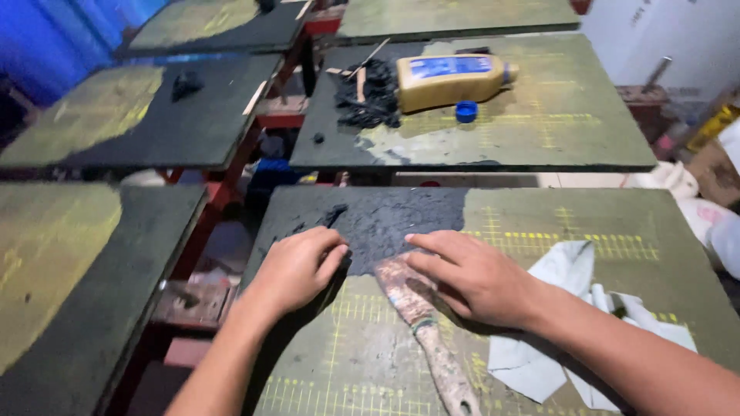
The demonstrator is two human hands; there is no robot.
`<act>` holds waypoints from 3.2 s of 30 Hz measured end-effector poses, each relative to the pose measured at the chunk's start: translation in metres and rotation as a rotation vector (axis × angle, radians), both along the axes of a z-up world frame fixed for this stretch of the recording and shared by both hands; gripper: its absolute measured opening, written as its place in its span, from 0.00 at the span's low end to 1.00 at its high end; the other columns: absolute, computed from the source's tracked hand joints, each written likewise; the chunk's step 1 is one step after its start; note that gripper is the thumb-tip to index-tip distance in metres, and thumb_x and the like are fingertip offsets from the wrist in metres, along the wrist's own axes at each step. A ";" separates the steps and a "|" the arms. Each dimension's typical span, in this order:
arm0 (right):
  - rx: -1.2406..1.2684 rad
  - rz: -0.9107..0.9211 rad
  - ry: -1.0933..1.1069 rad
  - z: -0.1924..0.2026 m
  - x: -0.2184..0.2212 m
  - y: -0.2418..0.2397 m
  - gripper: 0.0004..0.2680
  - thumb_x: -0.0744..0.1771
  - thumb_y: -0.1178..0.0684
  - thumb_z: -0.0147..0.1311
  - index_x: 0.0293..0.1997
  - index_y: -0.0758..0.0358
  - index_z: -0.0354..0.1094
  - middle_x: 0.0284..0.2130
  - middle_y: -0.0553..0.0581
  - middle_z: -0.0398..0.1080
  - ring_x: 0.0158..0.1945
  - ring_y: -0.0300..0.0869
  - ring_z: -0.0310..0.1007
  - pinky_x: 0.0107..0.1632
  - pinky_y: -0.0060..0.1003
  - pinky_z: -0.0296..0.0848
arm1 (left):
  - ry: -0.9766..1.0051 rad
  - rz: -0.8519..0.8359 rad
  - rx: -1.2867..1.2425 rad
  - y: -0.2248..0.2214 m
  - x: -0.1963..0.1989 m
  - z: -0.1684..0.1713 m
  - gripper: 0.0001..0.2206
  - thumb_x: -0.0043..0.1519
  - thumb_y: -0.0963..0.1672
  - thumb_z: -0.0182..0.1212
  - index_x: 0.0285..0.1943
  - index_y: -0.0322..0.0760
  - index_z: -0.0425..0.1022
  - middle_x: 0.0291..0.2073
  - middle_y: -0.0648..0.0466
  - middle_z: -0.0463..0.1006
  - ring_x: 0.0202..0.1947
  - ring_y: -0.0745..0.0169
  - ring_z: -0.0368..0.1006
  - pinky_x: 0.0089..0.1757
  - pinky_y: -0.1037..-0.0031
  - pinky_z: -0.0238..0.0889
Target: Using a hand scraper to remove dried ink or adhesive residue from a screen printing board.
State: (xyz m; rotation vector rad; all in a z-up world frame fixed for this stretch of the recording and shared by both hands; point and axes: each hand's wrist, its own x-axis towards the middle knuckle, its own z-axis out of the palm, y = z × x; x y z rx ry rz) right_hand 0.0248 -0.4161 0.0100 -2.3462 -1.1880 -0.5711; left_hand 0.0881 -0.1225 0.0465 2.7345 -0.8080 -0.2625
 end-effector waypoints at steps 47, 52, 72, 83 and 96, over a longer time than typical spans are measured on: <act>0.091 -0.313 0.128 -0.032 0.040 -0.012 0.07 0.68 0.52 0.56 0.32 0.59 0.77 0.35 0.56 0.79 0.42 0.50 0.80 0.47 0.43 0.77 | 0.158 -0.212 0.076 0.001 -0.023 0.000 0.36 0.67 0.59 0.44 0.79 0.36 0.53 0.78 0.38 0.47 0.79 0.38 0.39 0.70 0.46 0.32; 0.066 -0.327 0.161 -0.041 0.037 -0.017 0.05 0.68 0.53 0.57 0.37 0.62 0.76 0.41 0.59 0.78 0.49 0.54 0.77 0.50 0.47 0.74 | 0.127 -0.223 0.070 0.003 -0.031 -0.007 0.35 0.69 0.59 0.38 0.80 0.37 0.52 0.79 0.38 0.46 0.79 0.38 0.38 0.70 0.45 0.31; 0.029 -0.271 0.043 -0.030 0.037 -0.005 0.06 0.68 0.53 0.56 0.33 0.61 0.72 0.35 0.59 0.76 0.42 0.55 0.77 0.46 0.47 0.74 | 0.123 -0.229 0.102 0.004 -0.029 -0.003 0.34 0.69 0.59 0.37 0.80 0.40 0.52 0.79 0.41 0.48 0.79 0.42 0.40 0.70 0.48 0.33; 0.084 -0.248 0.126 -0.025 0.043 -0.004 0.06 0.67 0.52 0.56 0.31 0.60 0.72 0.34 0.60 0.77 0.41 0.56 0.77 0.44 0.47 0.75 | 0.166 -0.201 0.168 0.004 -0.030 0.003 0.33 0.69 0.57 0.44 0.81 0.41 0.49 0.79 0.45 0.45 0.79 0.44 0.38 0.70 0.48 0.32; 0.080 -0.213 0.284 -0.013 0.031 -0.008 0.09 0.68 0.45 0.54 0.44 0.56 0.75 0.45 0.58 0.77 0.51 0.54 0.76 0.53 0.47 0.73 | 0.204 -0.166 0.156 -0.003 -0.043 0.015 0.33 0.69 0.57 0.46 0.80 0.43 0.52 0.79 0.41 0.46 0.79 0.40 0.38 0.69 0.46 0.32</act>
